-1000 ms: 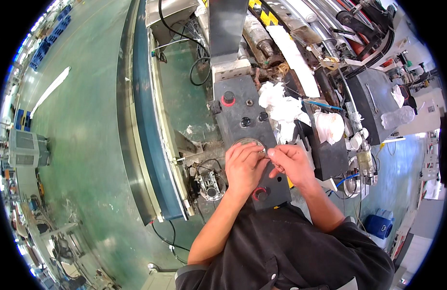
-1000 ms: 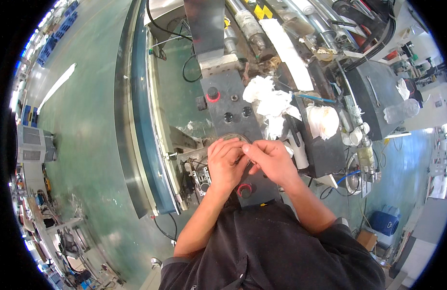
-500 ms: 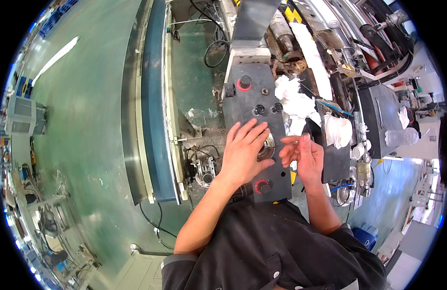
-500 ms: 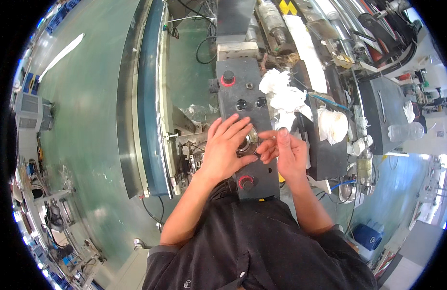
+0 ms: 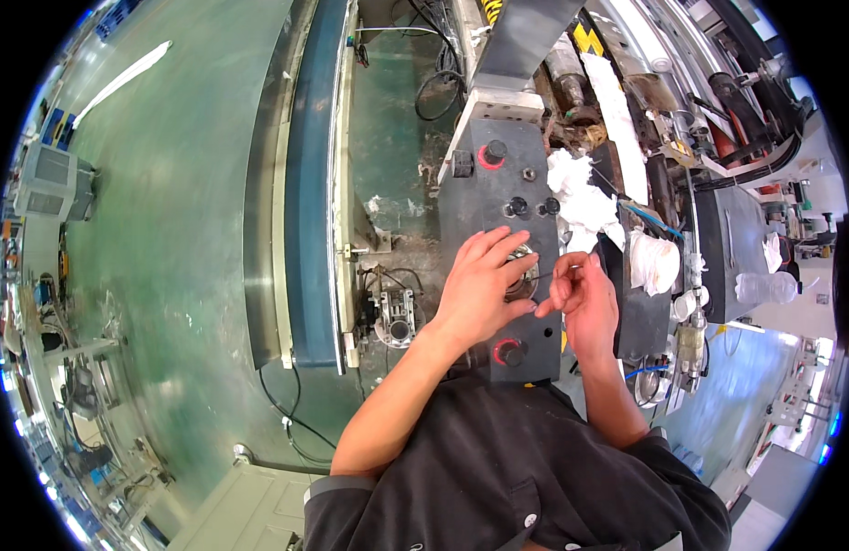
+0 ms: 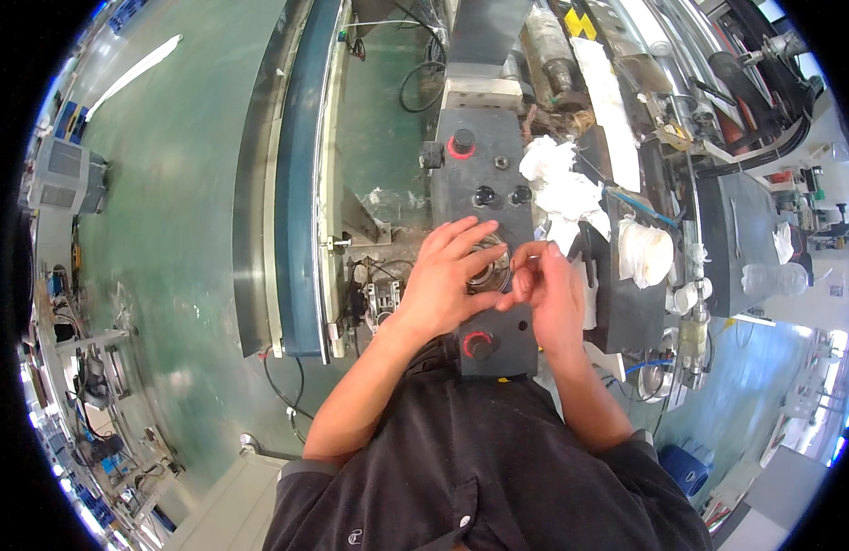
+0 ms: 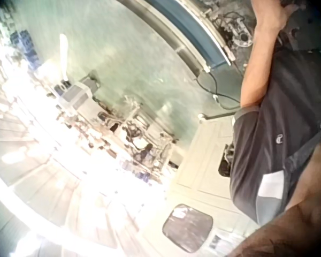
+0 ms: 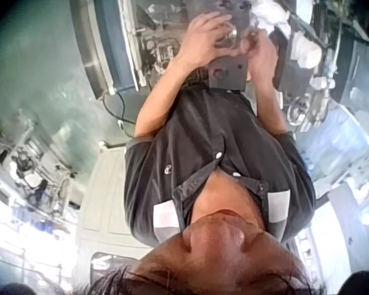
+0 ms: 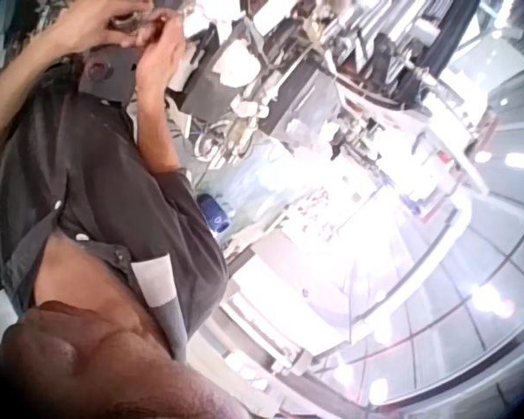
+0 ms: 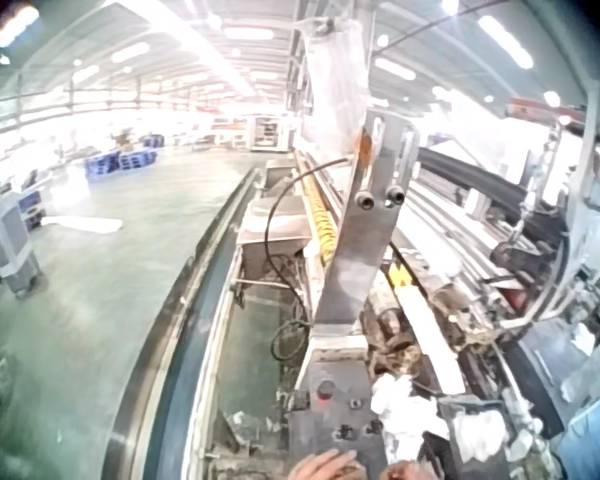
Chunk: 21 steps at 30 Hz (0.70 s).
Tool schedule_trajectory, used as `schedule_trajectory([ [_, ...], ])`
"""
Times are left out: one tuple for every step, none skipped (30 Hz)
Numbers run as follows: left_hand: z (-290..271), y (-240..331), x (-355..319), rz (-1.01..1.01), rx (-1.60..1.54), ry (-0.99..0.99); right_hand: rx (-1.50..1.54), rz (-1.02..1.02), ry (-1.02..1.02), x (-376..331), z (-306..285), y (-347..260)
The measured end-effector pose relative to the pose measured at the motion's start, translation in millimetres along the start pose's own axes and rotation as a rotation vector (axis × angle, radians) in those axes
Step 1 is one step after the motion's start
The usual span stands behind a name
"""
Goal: The person organizes metal tools inside a black bag and then uses a thin metal rod to probe a circular industrial component on a control panel.
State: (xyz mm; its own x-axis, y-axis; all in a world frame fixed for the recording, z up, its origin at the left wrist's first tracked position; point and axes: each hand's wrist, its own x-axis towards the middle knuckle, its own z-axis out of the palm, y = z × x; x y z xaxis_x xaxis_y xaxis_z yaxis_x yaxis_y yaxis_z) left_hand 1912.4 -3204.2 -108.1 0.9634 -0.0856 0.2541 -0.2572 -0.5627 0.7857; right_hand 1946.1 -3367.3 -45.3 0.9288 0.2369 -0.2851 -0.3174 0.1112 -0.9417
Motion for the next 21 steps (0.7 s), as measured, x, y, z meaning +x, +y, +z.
schedule_trajectory([
  [0,1,0,0.000,-0.006,-0.005,0.014,-0.001,-0.006,-3,-1,1],
  [-1,1,0,-0.001,-0.011,-0.009,0.027,-0.002,-0.012,-6,-1,2],
  [0,0,0,0.004,-0.009,-0.005,0.041,-0.003,-0.018,-7,-2,2],
  [0,0,0,0.009,-0.007,-0.001,0.016,-0.021,-0.026,-7,-2,2],
  [1,-1,0,0.014,-0.004,0.002,-0.008,-0.039,-0.034,-7,-2,3],
  [1,-1,-1,0.012,-0.002,0.000,-0.033,-0.057,-0.042,-6,-2,3],
  [1,-2,-1,0.010,0.003,-0.001,-0.093,-0.069,-0.110,-2,-7,4],
  [1,-1,0,0.014,0.004,-0.003,-0.155,-0.085,-0.175,4,-16,3],
  [0,0,0,0.012,0.003,-0.006,-0.218,-0.102,-0.239,9,-22,0],
  [0,1,1,0.009,0.004,-0.010,-0.200,-0.052,-0.243,14,-23,-2],
  [0,1,1,0.007,0.004,-0.013,-0.182,-0.003,-0.246,18,-24,-6],
  [0,1,1,0.007,0.004,-0.012,-0.164,0.046,-0.250,22,-25,-10],
  [-1,1,1,0.006,0.003,-0.009,-0.141,0.128,-0.264,24,-27,-16],
  [-1,1,1,0.005,0.003,-0.006,-0.153,0.166,-0.256,24,-27,-18],
  [-1,0,0,0.002,0.000,-0.004,-0.165,0.204,-0.248,24,-26,-20],
  [0,0,0,0.000,-0.003,-0.001,-0.179,0.241,-0.239,24,-27,-21],
  [0,0,0,-0.003,-0.006,0.002,-0.165,0.225,-0.260,25,-30,-20],
  [0,0,0,0.002,-0.007,0.007,-0.151,0.209,-0.282,24,-36,-17],
  [1,1,0,0.005,-0.010,0.010,-0.136,0.196,-0.302,23,-38,-16],
  [1,1,0,0.008,-0.012,0.013,-0.156,0.166,-0.269,20,-38,-15],
  [1,0,0,0.011,-0.010,0.015,-0.175,0.136,-0.235,16,-34,-17],
])
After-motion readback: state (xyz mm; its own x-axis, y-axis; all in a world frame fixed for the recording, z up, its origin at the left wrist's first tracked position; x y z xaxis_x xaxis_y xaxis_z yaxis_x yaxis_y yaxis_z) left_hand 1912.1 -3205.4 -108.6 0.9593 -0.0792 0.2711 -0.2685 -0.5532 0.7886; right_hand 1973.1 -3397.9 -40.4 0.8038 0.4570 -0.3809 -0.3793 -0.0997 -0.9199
